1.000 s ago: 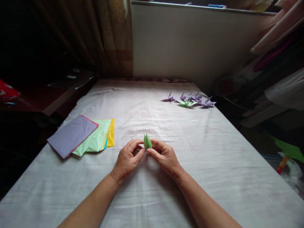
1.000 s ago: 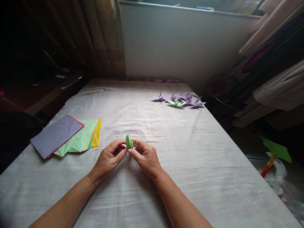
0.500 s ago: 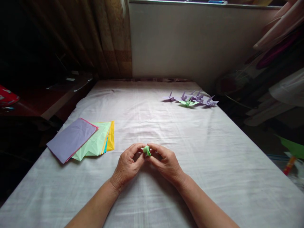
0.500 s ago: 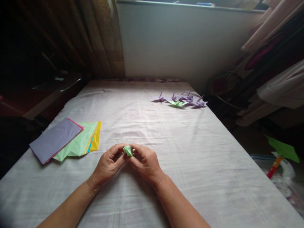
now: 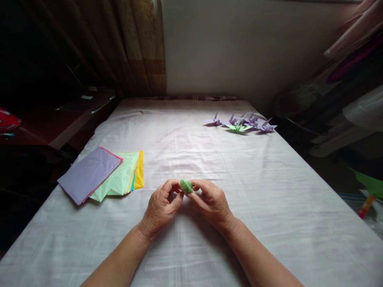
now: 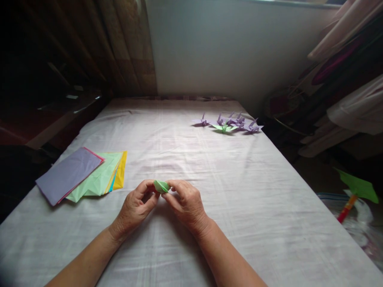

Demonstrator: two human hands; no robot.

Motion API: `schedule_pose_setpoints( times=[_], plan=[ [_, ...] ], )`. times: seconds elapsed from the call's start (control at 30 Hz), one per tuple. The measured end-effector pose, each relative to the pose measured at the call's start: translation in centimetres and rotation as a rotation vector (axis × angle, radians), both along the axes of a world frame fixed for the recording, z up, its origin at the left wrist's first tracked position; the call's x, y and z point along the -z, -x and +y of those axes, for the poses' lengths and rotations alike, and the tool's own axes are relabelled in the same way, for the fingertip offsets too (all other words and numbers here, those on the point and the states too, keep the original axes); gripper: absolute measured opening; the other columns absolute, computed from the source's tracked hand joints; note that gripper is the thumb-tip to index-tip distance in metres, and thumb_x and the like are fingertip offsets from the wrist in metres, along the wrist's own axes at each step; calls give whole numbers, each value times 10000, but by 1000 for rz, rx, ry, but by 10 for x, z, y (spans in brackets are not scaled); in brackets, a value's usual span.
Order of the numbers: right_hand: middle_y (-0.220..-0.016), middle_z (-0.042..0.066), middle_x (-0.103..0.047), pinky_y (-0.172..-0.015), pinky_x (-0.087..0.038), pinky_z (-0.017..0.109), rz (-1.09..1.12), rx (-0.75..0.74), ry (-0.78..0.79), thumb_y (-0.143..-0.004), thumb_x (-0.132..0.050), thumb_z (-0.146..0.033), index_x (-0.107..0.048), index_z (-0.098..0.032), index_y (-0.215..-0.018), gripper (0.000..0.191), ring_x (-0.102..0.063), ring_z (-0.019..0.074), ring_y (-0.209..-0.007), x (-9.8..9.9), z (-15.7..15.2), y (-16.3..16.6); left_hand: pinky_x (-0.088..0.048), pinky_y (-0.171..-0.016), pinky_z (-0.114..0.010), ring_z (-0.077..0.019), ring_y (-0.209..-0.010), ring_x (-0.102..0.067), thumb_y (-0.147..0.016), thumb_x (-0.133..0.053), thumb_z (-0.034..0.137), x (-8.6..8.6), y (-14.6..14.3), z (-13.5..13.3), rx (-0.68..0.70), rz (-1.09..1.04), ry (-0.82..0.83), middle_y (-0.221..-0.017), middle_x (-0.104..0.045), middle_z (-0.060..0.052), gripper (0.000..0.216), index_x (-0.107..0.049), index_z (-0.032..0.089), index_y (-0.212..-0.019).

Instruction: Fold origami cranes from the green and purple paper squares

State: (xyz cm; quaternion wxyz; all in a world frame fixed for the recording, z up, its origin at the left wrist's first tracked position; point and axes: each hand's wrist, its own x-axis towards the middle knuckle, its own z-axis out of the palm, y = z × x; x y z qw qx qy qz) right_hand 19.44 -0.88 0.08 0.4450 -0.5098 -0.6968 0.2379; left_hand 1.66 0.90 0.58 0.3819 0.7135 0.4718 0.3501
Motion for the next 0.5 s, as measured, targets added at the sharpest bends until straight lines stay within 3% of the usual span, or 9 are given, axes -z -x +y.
schedule_pose_setpoints(
  times=[0.17,0.5],
  plan=[
    [-797,27,-729,-631,-489,255,175,8,143,-864,-606,-270,-705,-211,-868,115,-644,153,-683,1,-1,3,-538,-759,-266,-159,-792,-675,-870,-529,262,3,0,1,-7,-24,19,-880,-718,-26,153,-625,207,-974],
    [-686,13,-665,-588,-469,249,363,99,358,-805,-639,-374,-663,-186,-741,200,-577,137,-602,1,-2,9,-533,-797,-298,-184,-849,-686,-822,-653,341,5,0,-3,20,39,48,-925,-724,-25,334,-572,243,-1131]
  ],
)
